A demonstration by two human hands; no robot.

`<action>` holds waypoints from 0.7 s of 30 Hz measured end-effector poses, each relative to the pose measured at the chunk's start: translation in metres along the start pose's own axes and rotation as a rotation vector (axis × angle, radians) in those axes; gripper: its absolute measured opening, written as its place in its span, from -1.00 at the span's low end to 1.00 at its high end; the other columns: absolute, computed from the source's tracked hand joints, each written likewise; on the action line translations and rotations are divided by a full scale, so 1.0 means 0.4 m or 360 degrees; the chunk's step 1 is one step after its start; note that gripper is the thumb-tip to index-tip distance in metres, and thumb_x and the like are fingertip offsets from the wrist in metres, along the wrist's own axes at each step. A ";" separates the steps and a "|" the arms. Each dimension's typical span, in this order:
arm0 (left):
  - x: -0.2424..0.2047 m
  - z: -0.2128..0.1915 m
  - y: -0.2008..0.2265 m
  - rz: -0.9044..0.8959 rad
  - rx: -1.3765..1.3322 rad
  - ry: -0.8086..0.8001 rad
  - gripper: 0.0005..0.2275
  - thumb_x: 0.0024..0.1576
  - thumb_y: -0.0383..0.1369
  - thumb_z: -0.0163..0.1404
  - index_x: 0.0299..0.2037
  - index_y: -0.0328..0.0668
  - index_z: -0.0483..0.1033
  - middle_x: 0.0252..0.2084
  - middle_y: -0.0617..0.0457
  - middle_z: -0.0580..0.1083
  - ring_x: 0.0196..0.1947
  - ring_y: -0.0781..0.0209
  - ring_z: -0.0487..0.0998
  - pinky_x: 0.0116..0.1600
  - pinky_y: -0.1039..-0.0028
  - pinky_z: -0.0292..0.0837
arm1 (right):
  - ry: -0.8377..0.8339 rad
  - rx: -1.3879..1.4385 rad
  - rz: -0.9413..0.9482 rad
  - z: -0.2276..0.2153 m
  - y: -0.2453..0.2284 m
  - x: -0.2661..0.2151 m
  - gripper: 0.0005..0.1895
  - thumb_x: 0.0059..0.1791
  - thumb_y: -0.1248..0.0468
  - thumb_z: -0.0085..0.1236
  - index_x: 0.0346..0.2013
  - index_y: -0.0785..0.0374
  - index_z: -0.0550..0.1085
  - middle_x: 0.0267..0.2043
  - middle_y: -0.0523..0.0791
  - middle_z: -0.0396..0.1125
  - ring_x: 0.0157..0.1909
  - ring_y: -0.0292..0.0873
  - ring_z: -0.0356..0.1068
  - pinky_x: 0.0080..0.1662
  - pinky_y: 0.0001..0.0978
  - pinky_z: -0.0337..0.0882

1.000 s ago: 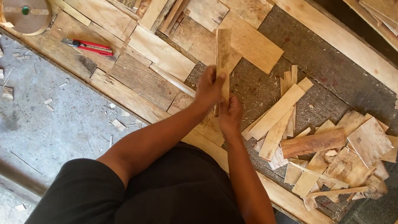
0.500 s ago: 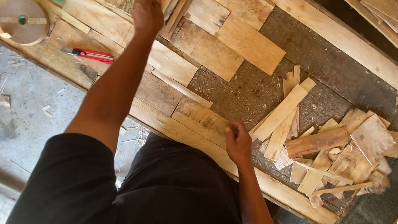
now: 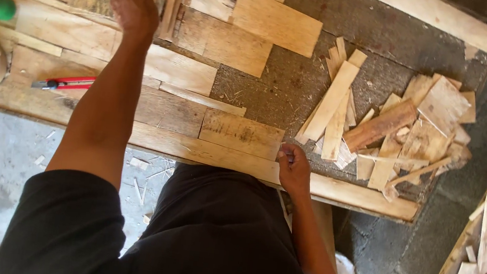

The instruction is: Sorting and organizing thin wood scraps on a workbench.

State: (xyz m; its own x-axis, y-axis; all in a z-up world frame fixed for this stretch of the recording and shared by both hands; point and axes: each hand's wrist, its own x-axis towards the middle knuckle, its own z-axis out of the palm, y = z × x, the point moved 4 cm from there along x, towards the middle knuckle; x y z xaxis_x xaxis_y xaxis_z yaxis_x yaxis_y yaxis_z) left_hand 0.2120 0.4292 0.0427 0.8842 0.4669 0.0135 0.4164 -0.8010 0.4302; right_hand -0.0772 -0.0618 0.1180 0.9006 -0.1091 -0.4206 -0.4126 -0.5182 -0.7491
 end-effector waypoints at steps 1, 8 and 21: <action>0.002 -0.012 0.006 -0.0002 -0.0041 0.0032 -0.66 0.24 -0.39 0.11 0.23 -0.11 0.44 0.15 -0.30 0.37 0.15 -0.33 0.35 0.19 0.00 0.40 | 0.0054 -0.0016 -0.0018 -0.007 0.000 -0.006 -0.75 0.05 0.28 0.14 0.00 0.28 0.48 -0.16 -0.10 0.47 -0.22 -0.25 0.46 -0.20 -0.40 0.46; -0.075 -0.059 -0.037 0.0132 -0.0175 0.0105 -0.45 0.29 -0.31 0.23 0.41 -0.30 0.26 0.37 -0.30 0.28 0.36 -0.34 0.25 0.44 -0.12 0.21 | 0.0398 -0.0112 -0.0004 -0.126 0.080 -0.012 -0.74 0.02 0.33 0.18 0.00 0.29 0.48 -0.08 -0.05 0.43 -0.26 -0.22 0.45 -0.25 -0.39 0.44; -0.532 -0.139 0.262 0.0378 -0.0182 0.0198 -0.36 0.36 -0.20 0.23 0.49 -0.32 0.13 0.50 -0.34 0.11 0.50 -0.33 0.10 0.54 -0.14 0.09 | 0.1113 -0.0577 0.0547 -0.674 0.367 0.053 -0.31 0.03 0.32 0.23 0.38 0.29 0.12 0.36 0.16 0.02 0.23 0.17 0.24 0.18 0.00 0.40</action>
State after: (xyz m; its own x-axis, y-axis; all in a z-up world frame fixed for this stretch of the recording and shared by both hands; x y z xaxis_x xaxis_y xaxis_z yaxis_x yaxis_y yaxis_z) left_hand 0.0556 0.2666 0.1352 0.9183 0.3196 0.2335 0.1681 -0.8491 0.5008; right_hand -0.0819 -0.3689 0.1369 0.6597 -0.7458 -0.0928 -0.7163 -0.5866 -0.3779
